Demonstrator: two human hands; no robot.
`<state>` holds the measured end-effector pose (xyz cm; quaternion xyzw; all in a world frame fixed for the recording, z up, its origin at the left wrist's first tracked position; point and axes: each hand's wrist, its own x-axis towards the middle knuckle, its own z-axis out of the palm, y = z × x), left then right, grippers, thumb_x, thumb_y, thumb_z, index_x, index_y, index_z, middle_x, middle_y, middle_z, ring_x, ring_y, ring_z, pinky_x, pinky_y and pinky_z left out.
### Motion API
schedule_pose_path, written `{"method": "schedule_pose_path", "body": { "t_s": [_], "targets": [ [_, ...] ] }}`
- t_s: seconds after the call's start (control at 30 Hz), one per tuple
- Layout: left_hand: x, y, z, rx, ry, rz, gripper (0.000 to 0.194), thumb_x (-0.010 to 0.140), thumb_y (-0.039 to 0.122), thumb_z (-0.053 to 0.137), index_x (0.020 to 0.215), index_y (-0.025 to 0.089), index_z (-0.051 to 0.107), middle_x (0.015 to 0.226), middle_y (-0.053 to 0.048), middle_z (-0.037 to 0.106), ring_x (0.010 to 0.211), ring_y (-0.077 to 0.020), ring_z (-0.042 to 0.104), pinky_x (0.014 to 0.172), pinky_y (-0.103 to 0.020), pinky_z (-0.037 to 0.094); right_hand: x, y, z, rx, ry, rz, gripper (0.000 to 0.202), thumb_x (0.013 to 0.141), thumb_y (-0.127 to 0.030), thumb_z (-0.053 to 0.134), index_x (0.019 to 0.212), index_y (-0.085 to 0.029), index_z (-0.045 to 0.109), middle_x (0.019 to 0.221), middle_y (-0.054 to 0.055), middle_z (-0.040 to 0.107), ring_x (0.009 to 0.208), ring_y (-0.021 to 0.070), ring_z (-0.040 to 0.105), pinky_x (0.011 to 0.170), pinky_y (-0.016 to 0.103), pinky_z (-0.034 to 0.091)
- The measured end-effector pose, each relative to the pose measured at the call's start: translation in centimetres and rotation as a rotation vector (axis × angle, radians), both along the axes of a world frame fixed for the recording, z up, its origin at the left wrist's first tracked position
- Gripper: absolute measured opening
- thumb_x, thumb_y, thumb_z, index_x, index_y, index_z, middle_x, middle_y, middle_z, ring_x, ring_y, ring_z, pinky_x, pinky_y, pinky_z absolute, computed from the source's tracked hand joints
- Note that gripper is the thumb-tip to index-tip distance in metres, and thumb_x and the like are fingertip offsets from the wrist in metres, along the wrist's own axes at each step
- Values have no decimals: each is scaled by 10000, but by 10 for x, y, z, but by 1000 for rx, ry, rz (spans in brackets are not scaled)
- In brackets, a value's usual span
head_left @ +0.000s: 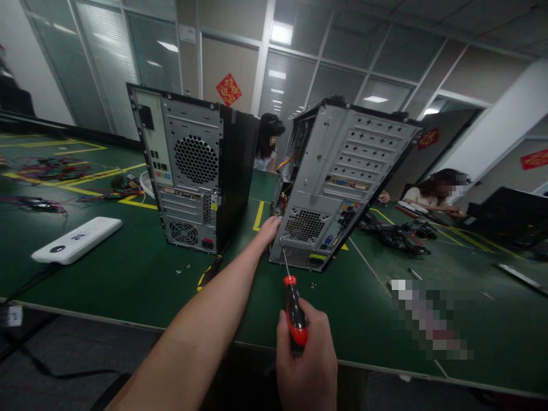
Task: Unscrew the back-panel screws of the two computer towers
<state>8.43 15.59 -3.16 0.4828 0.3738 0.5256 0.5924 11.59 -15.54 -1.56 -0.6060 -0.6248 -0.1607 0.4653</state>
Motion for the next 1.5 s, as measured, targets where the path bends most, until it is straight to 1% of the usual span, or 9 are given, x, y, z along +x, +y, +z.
{"method": "schedule_pose_path", "body": {
  "t_s": [0.13, 0.37, 0.5, 0.67, 0.93, 1.03, 1.17, 1.33, 1.5],
  "targets": [
    [-1, -3, 3, -1, 6, 6, 134, 872, 331, 666, 888, 215, 732, 1005, -65, 767, 1045, -240, 706, 1043, -390, 527, -2, -1, 1, -21, 11, -7, 259, 1083, -311, 516, 1286, -183, 614, 1052, 133, 736, 903, 242, 766, 731, 343, 621],
    [-5, -9, 8, -1, 21, 5, 152, 913, 305, 621, 921, 204, 734, 1036, -77, 770, 1085, -251, 697, 1052, -398, 518, -1, -8, -9, -158, 172, -79, 400, 1104, -501, 444, 1325, -189, 562, 855, 83, 787, 599, 247, 755, 508, 310, 532],
    [-7, -10, 10, -24, 30, -16, 182, 921, 336, 634, 983, 203, 741, 1083, -85, 774, 1106, -254, 697, 1056, -400, 513, 0, -7, -11, -138, 225, -107, 377, 1080, -519, 508, 1266, -193, 542, 866, 93, 790, 636, 267, 776, 515, 308, 526],
    [-6, -9, 9, -22, 33, -10, 158, 928, 318, 622, 938, 206, 733, 1059, -77, 774, 1078, -245, 702, 1037, -386, 522, -2, -7, -13, -140, 253, -97, 329, 1060, -495, 561, 1197, -196, 559, 860, 85, 772, 653, 244, 759, 551, 306, 541],
    [-3, -3, 4, -1, 69, 25, 182, 906, 341, 635, 937, 202, 748, 1054, -74, 776, 1079, -247, 701, 1043, -390, 522, 2, -3, -7, 37, 14, 59, 258, 1075, -265, 555, 1308, -176, 619, 1042, 110, 716, 918, 217, 737, 759, 316, 613],
    [-3, -4, 5, 2, 69, 27, 176, 901, 337, 643, 922, 202, 754, 1043, -74, 781, 1070, -248, 703, 1044, -388, 520, 3, -2, -6, 29, -22, 49, 274, 1091, -237, 514, 1332, -165, 624, 1088, 128, 730, 950, 214, 741, 769, 311, 616],
    [-3, -6, 7, -11, 62, 32, 151, 910, 298, 630, 906, 210, 752, 967, -49, 777, 1034, -230, 701, 1013, -360, 529, 4, -3, -4, -12, -32, 18, 320, 1116, -335, 484, 1340, -153, 623, 1112, 151, 774, 854, 219, 765, 688, 316, 613],
    [-5, -9, 10, -16, 53, 5, 174, 918, 327, 640, 933, 193, 750, 1007, -74, 779, 1010, -240, 708, 998, -386, 539, 5, -3, -5, -28, 22, -35, 410, 1129, -418, 439, 1404, -148, 582, 1194, 196, 779, 925, 272, 803, 684, 353, 629],
    [-6, -10, 11, 1, 62, -1, 187, 916, 343, 635, 942, 198, 749, 1081, -82, 783, 1082, -255, 709, 1030, -388, 527, 2, -3, -14, 1, 205, -98, 430, 1056, -518, 596, 1285, -153, 584, 994, 157, 792, 793, 280, 802, 612, 335, 609]
  ]
}}
